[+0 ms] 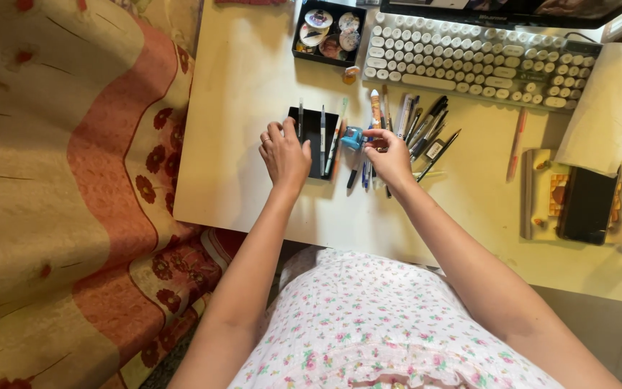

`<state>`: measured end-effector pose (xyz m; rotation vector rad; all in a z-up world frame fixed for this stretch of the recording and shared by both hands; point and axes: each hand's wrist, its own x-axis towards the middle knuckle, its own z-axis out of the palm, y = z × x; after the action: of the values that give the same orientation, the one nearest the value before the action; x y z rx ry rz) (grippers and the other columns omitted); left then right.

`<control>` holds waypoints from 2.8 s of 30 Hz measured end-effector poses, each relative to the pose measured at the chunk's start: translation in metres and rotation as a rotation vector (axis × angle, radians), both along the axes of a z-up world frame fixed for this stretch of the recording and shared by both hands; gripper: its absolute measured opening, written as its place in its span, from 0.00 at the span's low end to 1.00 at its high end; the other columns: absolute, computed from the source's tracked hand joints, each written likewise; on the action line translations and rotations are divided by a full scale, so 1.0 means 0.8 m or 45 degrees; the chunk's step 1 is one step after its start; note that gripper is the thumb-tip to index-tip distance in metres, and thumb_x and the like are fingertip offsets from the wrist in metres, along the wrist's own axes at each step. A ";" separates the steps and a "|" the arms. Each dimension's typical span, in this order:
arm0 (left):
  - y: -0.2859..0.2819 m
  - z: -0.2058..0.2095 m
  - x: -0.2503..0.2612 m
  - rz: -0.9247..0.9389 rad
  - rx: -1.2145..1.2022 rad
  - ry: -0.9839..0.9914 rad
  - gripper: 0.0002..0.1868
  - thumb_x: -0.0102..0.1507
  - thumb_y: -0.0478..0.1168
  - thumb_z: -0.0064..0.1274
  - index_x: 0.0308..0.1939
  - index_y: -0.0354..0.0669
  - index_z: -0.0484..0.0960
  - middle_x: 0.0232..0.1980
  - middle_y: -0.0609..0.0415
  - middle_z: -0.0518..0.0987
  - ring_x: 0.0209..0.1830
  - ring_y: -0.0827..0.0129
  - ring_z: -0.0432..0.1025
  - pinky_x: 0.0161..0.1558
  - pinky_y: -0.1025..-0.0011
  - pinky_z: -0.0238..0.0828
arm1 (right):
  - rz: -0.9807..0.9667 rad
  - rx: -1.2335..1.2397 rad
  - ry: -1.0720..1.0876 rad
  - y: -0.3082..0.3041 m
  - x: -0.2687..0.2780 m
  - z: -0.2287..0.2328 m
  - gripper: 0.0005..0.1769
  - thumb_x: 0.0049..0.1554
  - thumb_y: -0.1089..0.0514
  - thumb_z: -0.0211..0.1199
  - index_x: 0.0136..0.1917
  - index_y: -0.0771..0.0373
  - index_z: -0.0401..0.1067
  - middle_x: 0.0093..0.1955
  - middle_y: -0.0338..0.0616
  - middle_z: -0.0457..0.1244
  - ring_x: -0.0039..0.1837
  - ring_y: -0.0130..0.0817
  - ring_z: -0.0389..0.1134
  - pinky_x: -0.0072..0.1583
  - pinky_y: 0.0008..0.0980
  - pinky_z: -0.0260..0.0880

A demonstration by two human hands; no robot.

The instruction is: The person organizes pens, pencils, and accessories into containers on a desk by hand. They then dust the tabletop and desk items using a handheld duster and wipe the surface with paper towels.

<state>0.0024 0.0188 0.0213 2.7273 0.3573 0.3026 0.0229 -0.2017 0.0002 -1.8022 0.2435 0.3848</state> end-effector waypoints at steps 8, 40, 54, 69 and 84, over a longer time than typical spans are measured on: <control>0.061 -0.050 -0.004 0.078 -0.205 0.428 0.24 0.65 0.32 0.52 0.66 0.45 0.73 0.55 0.43 0.78 0.54 0.44 0.74 0.53 0.52 0.73 | 0.516 -0.208 0.066 0.059 -0.011 -0.027 0.32 0.57 0.56 0.62 0.73 0.62 0.64 0.67 0.49 0.65 0.63 0.38 0.69 0.65 0.34 0.67; -0.125 0.049 0.022 -0.602 -0.593 -0.061 0.08 0.61 0.34 0.57 0.44 0.45 0.82 0.43 0.46 0.76 0.49 0.49 0.71 0.54 0.54 0.67 | -0.252 -1.484 -0.703 -0.322 -0.023 -0.071 0.19 0.55 0.64 0.62 0.60 0.70 0.67 0.59 0.62 0.62 0.58 0.62 0.63 0.57 0.52 0.64; -0.261 -0.001 0.020 -0.684 -0.897 0.413 0.13 0.62 0.38 0.56 0.51 0.41 0.80 0.44 0.46 0.82 0.47 0.53 0.77 0.50 0.61 0.71 | -0.225 -0.859 -0.128 -0.279 -0.037 -0.011 0.18 0.56 0.65 0.61 0.60 0.69 0.68 0.46 0.53 0.69 0.49 0.47 0.73 0.53 0.43 0.72; -0.291 -0.031 -0.014 -1.002 0.068 0.283 0.04 0.60 0.37 0.54 0.34 0.39 0.79 0.31 0.42 0.82 0.34 0.52 0.80 0.34 0.57 0.74 | 0.077 -0.357 0.190 -0.249 -0.099 0.014 0.14 0.57 0.55 0.66 0.55 0.61 0.75 0.49 0.42 0.70 0.50 0.34 0.73 0.54 0.34 0.74; -0.176 -0.073 0.032 -0.098 -1.702 0.380 0.08 0.73 0.44 0.41 0.48 0.47 0.74 0.40 0.51 0.85 0.35 0.74 0.79 0.31 0.75 0.72 | 0.121 -0.383 -0.072 -0.213 -0.041 0.049 0.14 0.58 0.60 0.60 0.58 0.56 0.74 0.49 0.41 0.68 0.44 0.32 0.69 0.49 0.33 0.70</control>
<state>0.0279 -0.1217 -0.0373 1.4411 0.3432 -0.2980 -0.0102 -0.3720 0.0393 -2.1233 0.1830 0.3786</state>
